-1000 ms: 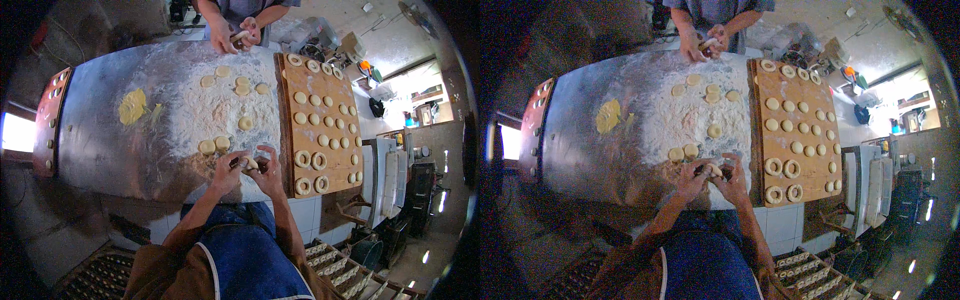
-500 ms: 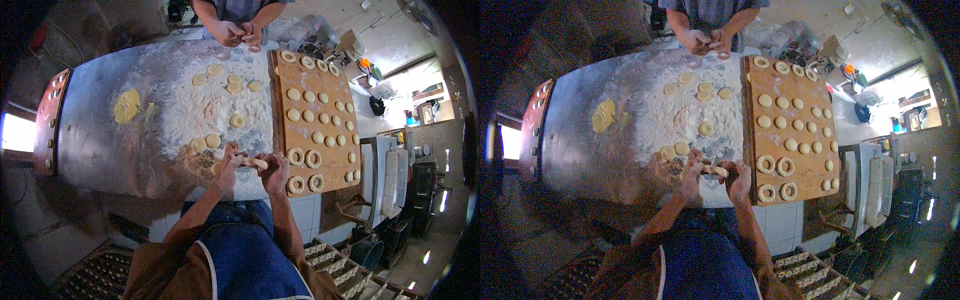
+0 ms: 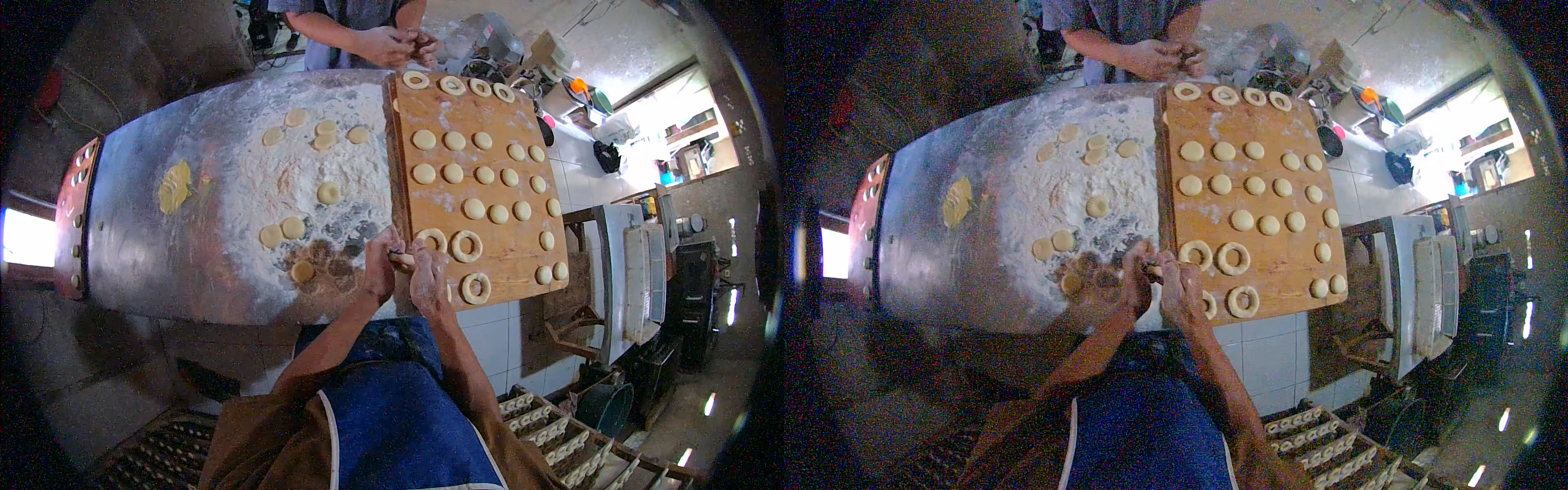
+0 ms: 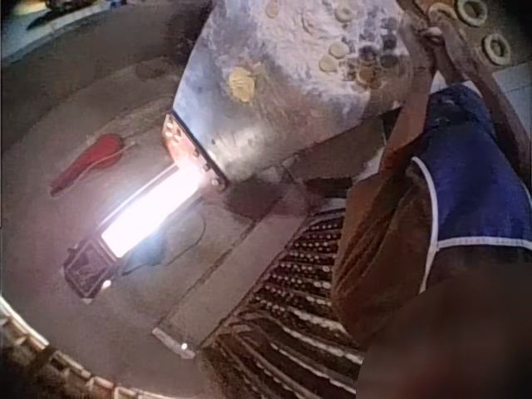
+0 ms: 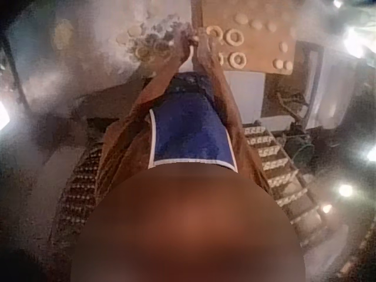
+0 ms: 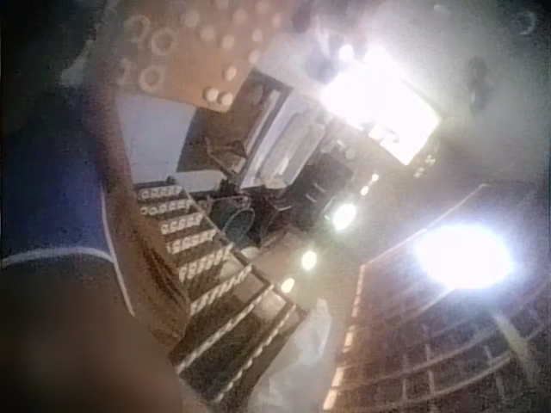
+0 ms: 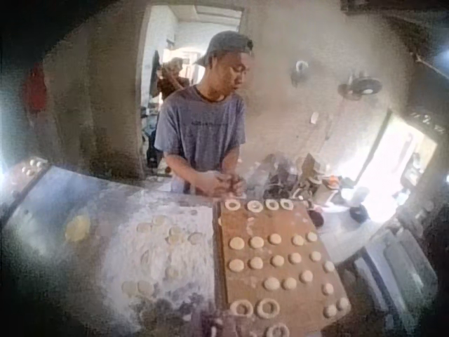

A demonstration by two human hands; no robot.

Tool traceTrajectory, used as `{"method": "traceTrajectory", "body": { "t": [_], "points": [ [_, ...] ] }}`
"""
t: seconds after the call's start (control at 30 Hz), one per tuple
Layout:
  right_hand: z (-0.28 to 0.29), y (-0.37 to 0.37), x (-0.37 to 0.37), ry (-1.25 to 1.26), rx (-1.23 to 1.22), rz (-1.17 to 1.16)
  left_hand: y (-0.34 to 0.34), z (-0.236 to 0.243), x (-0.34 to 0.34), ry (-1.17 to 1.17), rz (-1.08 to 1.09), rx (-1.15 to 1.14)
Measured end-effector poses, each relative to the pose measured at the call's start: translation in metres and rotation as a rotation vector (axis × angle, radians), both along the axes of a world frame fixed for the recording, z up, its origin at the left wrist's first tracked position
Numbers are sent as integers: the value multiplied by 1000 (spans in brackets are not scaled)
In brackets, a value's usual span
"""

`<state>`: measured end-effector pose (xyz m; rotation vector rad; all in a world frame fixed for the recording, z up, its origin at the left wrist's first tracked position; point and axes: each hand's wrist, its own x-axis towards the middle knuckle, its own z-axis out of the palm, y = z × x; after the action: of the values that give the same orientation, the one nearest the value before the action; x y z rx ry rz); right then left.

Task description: The person shapes small dough pieces into rings by hand and places them on a wooden board. A coworker performs the same task across the table. The camera wearer repeatedly picks up dough, forms rings, and arranges them in rows on the board.

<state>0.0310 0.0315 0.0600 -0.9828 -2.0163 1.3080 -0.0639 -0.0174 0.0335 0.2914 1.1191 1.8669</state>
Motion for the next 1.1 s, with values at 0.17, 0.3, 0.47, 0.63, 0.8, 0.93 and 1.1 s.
{"method": "traceTrajectory", "body": {
  "t": [0.17,0.3,0.47,0.63,0.8,0.93,1.1],
  "points": [
    [2,20,38,-144,-79,69,18,-11,34,674,89,-180],
    [-2,26,64,116,-320,4,29,-4,55,659,-128,-278],
    [-4,41,101,-15,-198,45,43,-55,93,659,-1,-80],
    [-3,41,130,-40,-237,-13,55,4,108,-583,-163,127],
    [-10,60,148,-24,-231,1,63,-17,130,937,-23,-213],
    [11,63,161,156,-184,-37,77,-26,146,332,3,-163],
    [3,68,179,82,-17,-4,78,-34,150,1892,249,85]
  ]
}}
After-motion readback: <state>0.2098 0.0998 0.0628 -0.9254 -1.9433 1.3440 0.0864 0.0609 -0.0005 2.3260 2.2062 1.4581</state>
